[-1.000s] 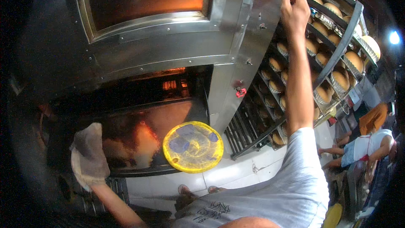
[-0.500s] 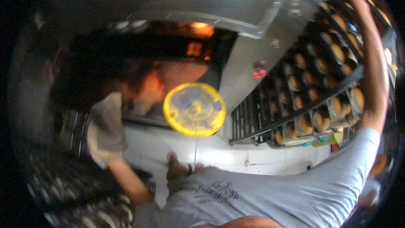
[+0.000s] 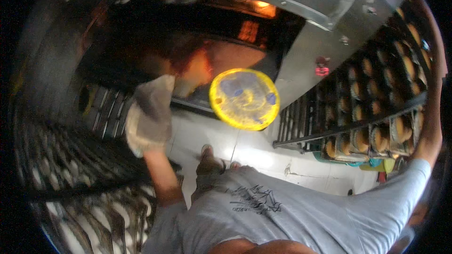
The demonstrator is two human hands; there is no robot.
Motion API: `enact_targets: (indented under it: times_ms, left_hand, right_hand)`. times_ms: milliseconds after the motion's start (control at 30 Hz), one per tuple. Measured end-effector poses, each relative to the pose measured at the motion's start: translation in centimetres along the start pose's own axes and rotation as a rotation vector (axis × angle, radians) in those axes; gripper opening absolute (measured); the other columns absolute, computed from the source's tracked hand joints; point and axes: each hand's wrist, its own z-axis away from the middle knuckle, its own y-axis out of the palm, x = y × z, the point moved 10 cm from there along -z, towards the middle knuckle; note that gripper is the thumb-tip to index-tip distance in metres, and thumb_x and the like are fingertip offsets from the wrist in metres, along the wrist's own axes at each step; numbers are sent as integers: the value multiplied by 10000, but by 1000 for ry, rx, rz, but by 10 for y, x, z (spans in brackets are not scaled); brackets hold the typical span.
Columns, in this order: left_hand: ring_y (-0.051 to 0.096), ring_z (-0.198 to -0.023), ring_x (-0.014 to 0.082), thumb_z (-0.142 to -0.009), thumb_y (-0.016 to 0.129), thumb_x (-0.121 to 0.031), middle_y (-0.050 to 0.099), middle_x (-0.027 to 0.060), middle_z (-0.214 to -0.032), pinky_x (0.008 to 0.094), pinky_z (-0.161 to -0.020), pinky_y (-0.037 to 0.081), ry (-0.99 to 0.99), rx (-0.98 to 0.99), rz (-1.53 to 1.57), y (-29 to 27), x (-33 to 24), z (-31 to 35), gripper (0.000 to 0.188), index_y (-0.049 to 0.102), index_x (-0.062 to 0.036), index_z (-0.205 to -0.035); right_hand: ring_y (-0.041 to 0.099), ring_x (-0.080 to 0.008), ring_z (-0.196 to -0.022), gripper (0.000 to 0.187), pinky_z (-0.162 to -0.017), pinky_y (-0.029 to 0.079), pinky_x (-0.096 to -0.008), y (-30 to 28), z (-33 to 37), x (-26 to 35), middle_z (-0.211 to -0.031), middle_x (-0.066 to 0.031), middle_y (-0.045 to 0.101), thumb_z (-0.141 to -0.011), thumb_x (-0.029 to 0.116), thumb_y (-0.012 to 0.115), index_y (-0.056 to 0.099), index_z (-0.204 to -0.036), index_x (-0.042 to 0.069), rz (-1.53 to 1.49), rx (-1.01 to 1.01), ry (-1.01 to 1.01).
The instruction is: The person places trays of dough into an oven and removes trays of baked bread by hand using a cloth and a yellow pot holder.
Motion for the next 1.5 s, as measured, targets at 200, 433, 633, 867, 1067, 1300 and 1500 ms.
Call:
enact_targets:
  times_ms: [200, 433, 633, 867, 1067, 1300, 1500]
  left_hand:
    - [609, -1136, 237, -919, 568, -260, 659, 85, -1220, 318, -985, 439, 258, 126, -2, -38, -166, -7, 373, 618, -52, -1224]
    - [582, -1165, 277, -959, 499, -317, 633, 118, -1241, 367, -1019, 417, 193, 154, 2, -35, -134, 12, 386, 602, -70, -1237]
    - [540, -1182, 292, -920, 543, -343, 597, 121, -1261, 355, -1019, 410, 268, 28, -353, 5, -34, 93, 453, 549, -58, -1271]
    - [634, -903, 190, -950, 530, -275, 659, 37, -962, 299, -854, 511, -160, -15, -682, -22, -43, 160, 271, 633, -44, -1047]
    - [648, -974, 234, -909, 566, -208, 625, 85, -1178, 369, -826, 558, 739, -182, -1046, -94, -215, 222, 450, 521, -79, -1337]
    - [611, -999, 392, -867, 505, -159, 626, 236, -1098, 408, -915, 490, -122, -102, 483, -158, -110, 279, 396, 557, 65, -1190]
    - [612, -996, 381, -870, 507, -162, 628, 228, -1095, 404, -913, 491, -357, -205, 1118, -240, -79, 363, 390, 559, 61, -1186]
  right_hand:
    - [678, -116, -817, 359, -755, 538, -274, 43, 1, -105, -939, -56, 727, -878, 282, 721, 672, -1166, 72, -214, -315, 245]
    - [666, -89, -706, 340, -663, 536, -243, 74, 9, -126, -869, -49, 727, -861, 283, 751, 705, -1067, 18, -539, -417, 389]
    - [683, -166, -967, 470, -866, 529, -288, 35, 54, -112, -1060, -115, 711, -882, 357, 716, 661, -1173, -8, -615, -570, 454]
    - [644, -160, -997, 373, -912, 490, -265, 121, 46, 67, -1101, -108, 677, -971, 277, 608, 636, -1220, 1, -1001, -251, 224]
    - [561, -75, -762, 216, -719, 466, -227, 126, 105, 255, -835, -19, 627, -957, 147, 620, 655, -1104, -7, -1670, 113, -40]
    - [627, -133, -733, 275, -707, 517, -278, -50, 176, 509, -852, -72, 666, -958, 207, 600, 636, -1109, -20, -2197, 592, -445]
    - [648, -217, -729, 451, -655, 517, -308, -169, 180, 618, -920, -152, 663, -1027, 362, 438, 516, -1176, -56, -2471, 972, -453]
